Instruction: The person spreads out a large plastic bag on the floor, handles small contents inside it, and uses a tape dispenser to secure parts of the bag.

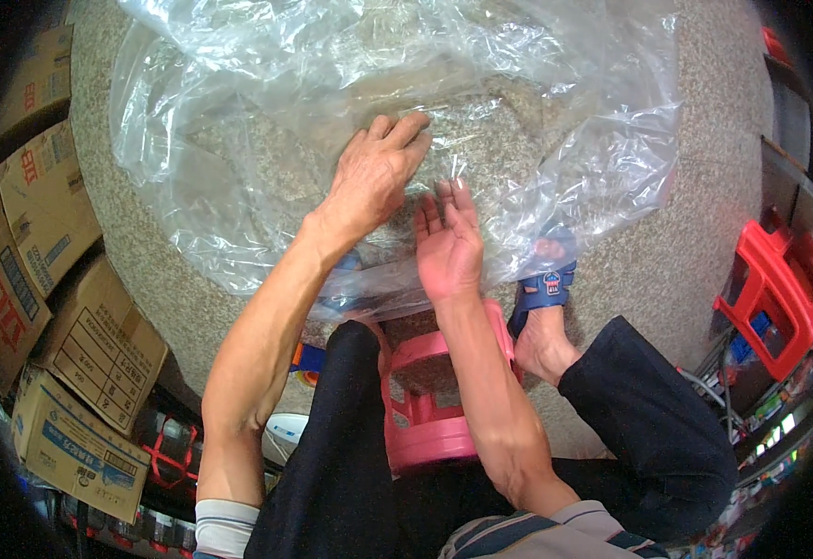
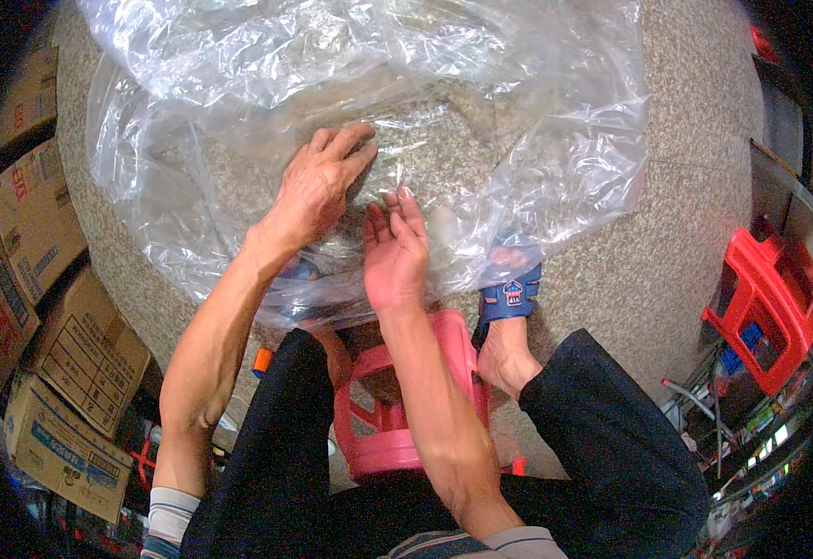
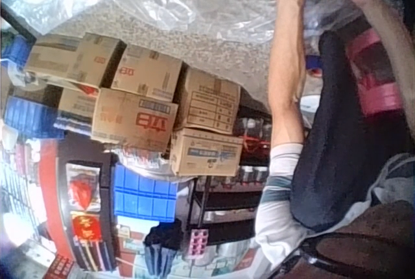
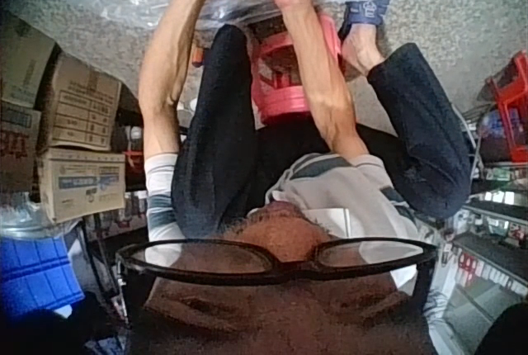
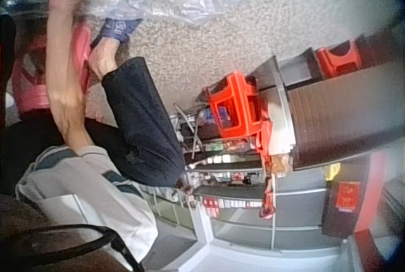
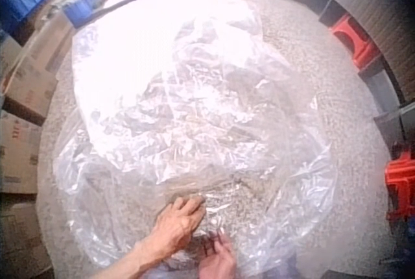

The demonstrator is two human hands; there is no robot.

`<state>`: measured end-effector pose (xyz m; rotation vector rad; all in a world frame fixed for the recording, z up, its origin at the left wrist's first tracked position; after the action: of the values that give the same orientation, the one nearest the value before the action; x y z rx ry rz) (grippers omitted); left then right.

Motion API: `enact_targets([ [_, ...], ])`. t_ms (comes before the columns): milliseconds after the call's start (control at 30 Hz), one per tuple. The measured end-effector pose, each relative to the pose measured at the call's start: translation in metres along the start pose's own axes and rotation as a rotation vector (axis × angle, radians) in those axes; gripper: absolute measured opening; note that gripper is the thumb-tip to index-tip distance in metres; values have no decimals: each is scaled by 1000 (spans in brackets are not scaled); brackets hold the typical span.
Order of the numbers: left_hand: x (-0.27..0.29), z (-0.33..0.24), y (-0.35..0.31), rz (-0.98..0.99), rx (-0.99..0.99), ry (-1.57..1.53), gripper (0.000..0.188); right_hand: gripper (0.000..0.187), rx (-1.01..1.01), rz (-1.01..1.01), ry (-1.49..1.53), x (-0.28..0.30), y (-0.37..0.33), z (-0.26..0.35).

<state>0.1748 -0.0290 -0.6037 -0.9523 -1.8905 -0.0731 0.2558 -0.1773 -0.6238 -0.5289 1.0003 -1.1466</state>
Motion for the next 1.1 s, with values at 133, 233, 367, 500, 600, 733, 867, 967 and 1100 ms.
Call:
enact_targets([
  [133, -2, 4, -3, -35, -20, -9, 54, 46, -7, 26, 11, -2, 2, -3],
  [233, -1, 3, -2, -39, -25, -9, 55, 48, -27, 61, 15, -4, 4, -4],
  [367, -1, 2, -2, -21, -7, -9, 54, 49, -41, 28, 2, -5, 6, -7],
  [500, -6, 6, -4, -72, -30, -15, 53, 49, -51, 23, -2, -6, 5, -9],
  [600, -5, 5, -3, -67, -23, -7, 51, 52, -55, 12, -5, -5, 6, -9],
  [733, 0, 0, -7, -12, -9, 22, 55, 54, -46, 20, -4, -5, 7, -8],
  [867, -9, -8, -27, -95, -76, 31, 66, 58, -47, 37, 31, -2, 11, -11],
  [967, -17, -5, -31, -89, -86, 45, 69, 59, -50, 39, 39, -5, 10, -10],
  [1100, -20, 0, -26, -72, -32, 111, 69, 57, -46, 32, -2, -5, 10, -9],
])
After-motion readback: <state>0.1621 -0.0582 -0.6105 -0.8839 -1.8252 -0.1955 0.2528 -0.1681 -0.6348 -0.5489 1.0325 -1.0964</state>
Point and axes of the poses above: each hand's wrist, its own y-axis towards the middle knuckle, its own x-axis out of the back of the hand, z = x × y, the point moved 2 cm from there along y, towards the middle knuckle, and after that the axes turned 12 degrees about x, right-handed, at the moved point
